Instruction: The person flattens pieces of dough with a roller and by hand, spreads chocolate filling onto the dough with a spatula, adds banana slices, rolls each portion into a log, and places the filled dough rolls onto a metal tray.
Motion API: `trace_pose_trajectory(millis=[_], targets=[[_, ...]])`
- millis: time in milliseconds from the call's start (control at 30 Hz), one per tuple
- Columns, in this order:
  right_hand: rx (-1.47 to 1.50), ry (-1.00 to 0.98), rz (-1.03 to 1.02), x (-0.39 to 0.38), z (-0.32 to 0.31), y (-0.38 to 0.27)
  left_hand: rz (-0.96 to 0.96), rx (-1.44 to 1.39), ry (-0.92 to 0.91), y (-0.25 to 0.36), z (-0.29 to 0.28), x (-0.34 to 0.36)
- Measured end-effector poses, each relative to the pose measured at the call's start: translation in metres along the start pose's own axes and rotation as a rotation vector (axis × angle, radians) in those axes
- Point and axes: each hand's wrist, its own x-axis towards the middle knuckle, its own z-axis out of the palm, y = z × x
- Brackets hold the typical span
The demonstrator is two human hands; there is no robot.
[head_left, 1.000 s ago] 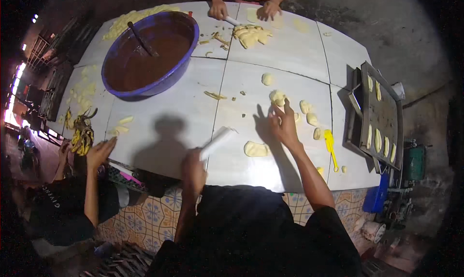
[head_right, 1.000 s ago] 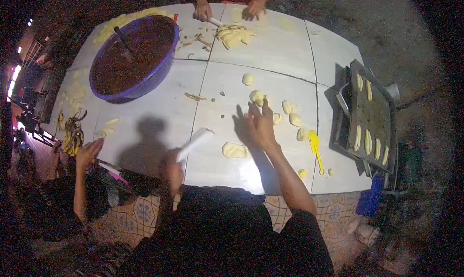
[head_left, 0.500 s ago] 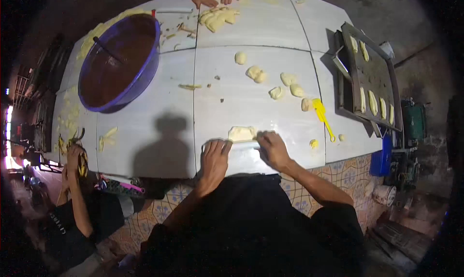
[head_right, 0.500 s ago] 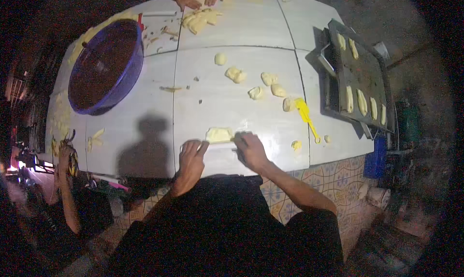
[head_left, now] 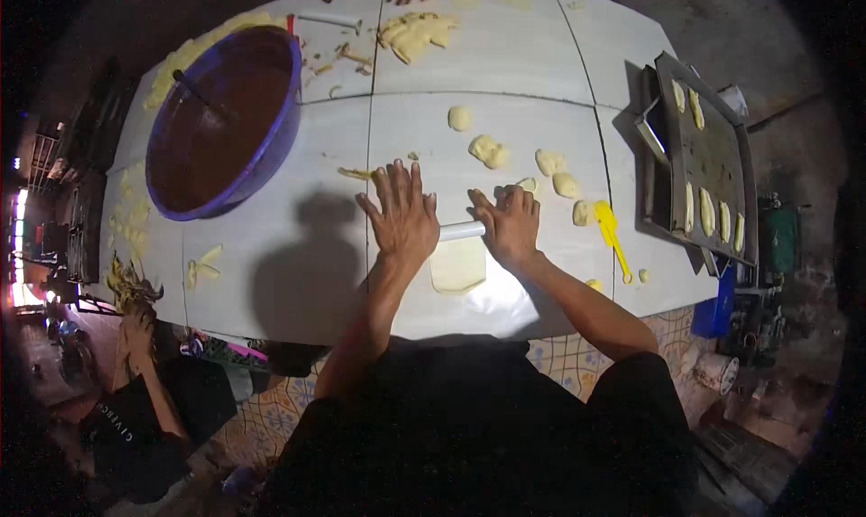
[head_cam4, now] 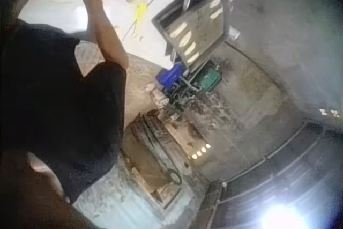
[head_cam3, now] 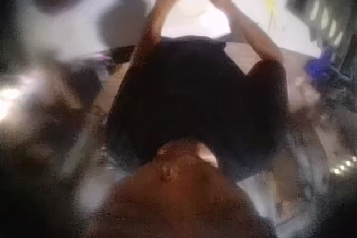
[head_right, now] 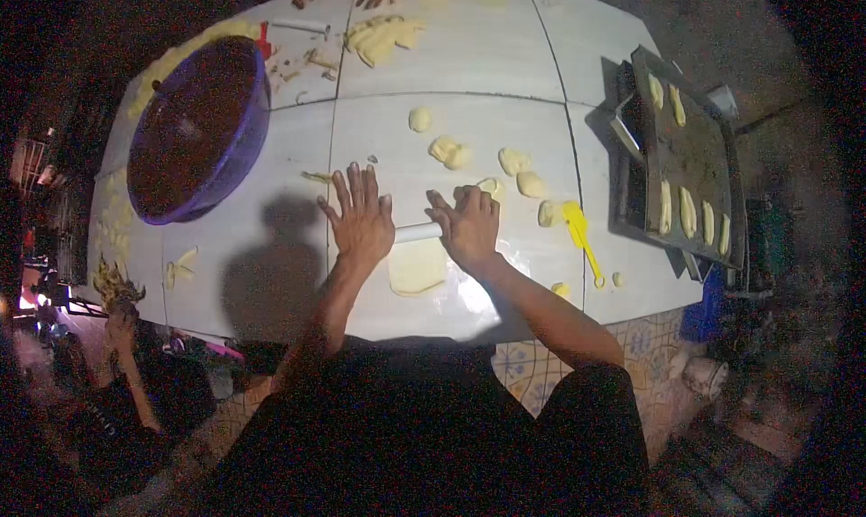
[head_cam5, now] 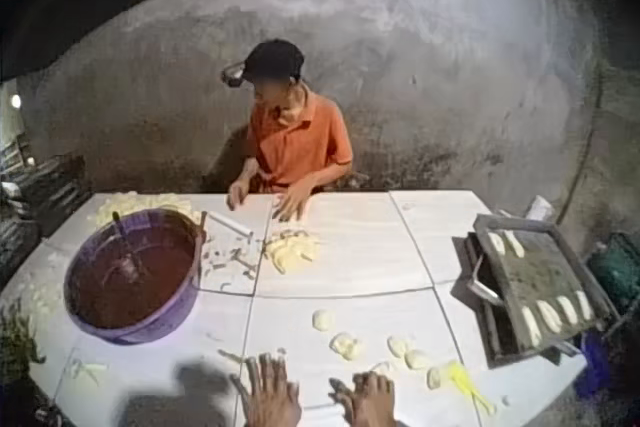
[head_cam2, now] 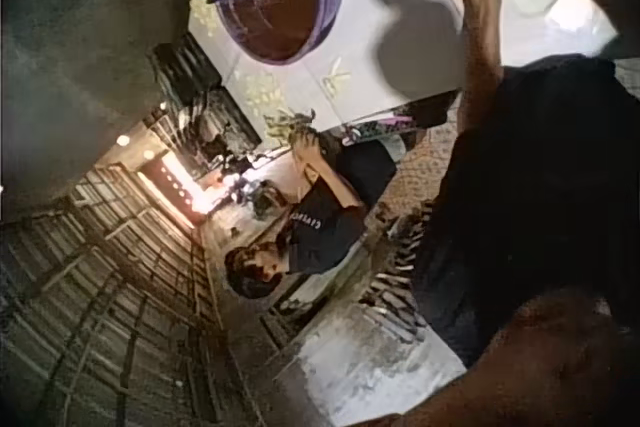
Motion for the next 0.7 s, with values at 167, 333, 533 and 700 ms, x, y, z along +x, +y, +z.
trace_pose_trajectory(millis=[167, 333, 533, 700], targets=[[-0.021, 0.075, 0.005, 0.029, -0.011, 0.003, -0.042, -0.078, 0.233, -0.006, 0.007, 0.052], [0.321, 0.345, 0.307, -0.010, -0.030, 0.091, 0.282, -0.545, -0.153, 0.003, -0.036, 0.020], [-0.187, -0.065, 0.636, -0.089, -0.066, 0.212, 0.509, -0.474, 0.038, 0.012, -0.011, -0.010], [0.299, 0.068, 0.557, -0.113, -0.062, 0.227, 0.067, -0.387, 0.299, -0.019, -0.038, -0.054]])
